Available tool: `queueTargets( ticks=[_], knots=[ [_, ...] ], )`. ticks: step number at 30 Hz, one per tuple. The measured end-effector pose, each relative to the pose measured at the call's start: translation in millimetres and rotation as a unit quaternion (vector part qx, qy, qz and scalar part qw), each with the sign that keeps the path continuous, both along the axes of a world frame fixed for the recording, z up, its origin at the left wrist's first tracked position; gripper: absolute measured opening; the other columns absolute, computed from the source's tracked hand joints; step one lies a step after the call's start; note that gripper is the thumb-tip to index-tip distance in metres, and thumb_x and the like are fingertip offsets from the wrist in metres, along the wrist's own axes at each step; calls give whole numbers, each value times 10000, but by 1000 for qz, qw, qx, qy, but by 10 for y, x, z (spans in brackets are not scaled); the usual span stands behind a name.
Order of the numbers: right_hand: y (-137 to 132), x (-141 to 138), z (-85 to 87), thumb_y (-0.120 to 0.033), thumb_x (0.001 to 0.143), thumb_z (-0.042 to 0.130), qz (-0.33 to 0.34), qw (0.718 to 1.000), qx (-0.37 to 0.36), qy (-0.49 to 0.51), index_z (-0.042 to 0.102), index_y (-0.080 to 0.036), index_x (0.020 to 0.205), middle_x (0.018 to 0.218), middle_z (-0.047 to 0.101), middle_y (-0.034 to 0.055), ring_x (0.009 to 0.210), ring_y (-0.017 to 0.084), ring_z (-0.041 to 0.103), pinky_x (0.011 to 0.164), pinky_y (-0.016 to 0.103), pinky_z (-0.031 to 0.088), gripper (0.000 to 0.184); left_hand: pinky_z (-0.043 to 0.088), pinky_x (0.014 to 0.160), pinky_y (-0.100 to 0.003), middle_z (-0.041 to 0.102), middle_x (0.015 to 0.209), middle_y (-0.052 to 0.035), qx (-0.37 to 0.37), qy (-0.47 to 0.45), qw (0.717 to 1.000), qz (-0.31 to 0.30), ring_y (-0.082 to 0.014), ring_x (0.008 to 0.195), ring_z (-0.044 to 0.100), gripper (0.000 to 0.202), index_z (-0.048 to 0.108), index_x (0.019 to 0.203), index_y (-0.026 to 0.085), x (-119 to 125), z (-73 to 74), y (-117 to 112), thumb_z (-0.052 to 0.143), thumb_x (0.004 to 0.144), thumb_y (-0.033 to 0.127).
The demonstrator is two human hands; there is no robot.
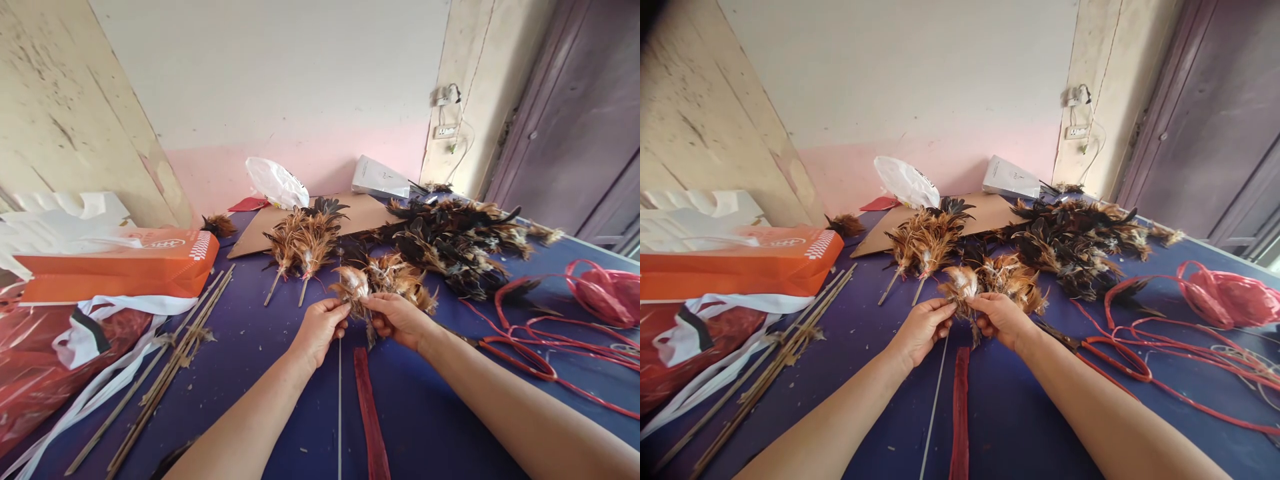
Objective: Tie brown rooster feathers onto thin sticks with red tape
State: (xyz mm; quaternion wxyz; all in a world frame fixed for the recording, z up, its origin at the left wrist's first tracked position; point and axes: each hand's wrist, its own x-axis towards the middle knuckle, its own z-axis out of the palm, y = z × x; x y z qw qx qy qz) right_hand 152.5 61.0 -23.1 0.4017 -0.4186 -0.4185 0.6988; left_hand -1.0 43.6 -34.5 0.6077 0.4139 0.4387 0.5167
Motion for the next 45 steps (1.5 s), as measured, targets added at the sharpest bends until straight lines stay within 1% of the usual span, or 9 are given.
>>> queueTargets(
  ticks=[8,14,21,27,35,37,40,42,45],
  knots=[
    [-24,-21,-17,-347,612,670,-1,996,36,-80,454,-167,660,414,368,-94,334,25,319,318,151,156,286,300,381,-176,495,555,9,38,55,998,2,-59,458,423,271,633,737,104,-4,-35,21,691,593,326],
    [0,-8,-85,-382,623,650,17,993,64,-94,440,-173,638,382,359,-96,330,26,292,324,157,143,297,320,391,-174,499,516,13,20,33,999,-9,-61,450,440,257,635,712,107,20,-21,4,703,581,317],
    [-29,-26,-20,-372,638,619,30,977,119,-172,493,-158,598,352,342,-89,330,35,281,330,171,168,251,309,387,-166,491,522,20,-7,-16,1000,-11,-49,447,426,253,604,646,106,45,-22,-7,737,542,295],
    [-20,25,-9,-443,665,571,36,941,214,-259,497,-158,537,377,286,-77,363,46,245,357,200,161,321,279,374,-159,477,507,33,-33,-59,998,-5,-41,433,407,274,575,618,115,60,15,-20,766,494,268],
    [-34,-1,63,-304,730,467,47,840,384,-381,456,-141,447,458,287,-49,462,58,263,425,200,201,327,260,375,-166,465,481,40,-8,-35,999,9,-36,412,382,258,570,595,111,59,-20,-6,754,512,271],
    [-45,3,100,-318,733,475,48,847,374,-375,513,-136,479,457,301,-49,457,57,268,420,198,202,315,252,372,-158,470,493,44,-2,-56,998,10,-28,410,376,261,576,618,113,52,-13,1,759,508,262],
    [-43,61,167,-391,743,485,65,897,287,-330,639,-140,696,426,332,-55,408,55,273,389,192,206,298,251,365,-135,470,516,51,-12,-115,993,8,-18,417,381,257,578,662,120,19,32,14,765,509,207],
    [-25,120,199,-420,734,507,83,928,224,-285,645,-139,879,413,364,-58,385,58,301,375,186,228,345,258,358,-118,473,545,50,-28,-152,988,2,-14,428,393,248,573,690,126,-15,68,25,756,526,166],
    [-1,180,194,-400,676,596,114,945,186,-245,618,-140,975,460,438,-50,396,55,348,374,177,262,396,276,348,-101,484,585,43,-55,-189,980,-3,-9,436,405,224,568,706,128,-60,95,41,735,556,126]
  ],
)
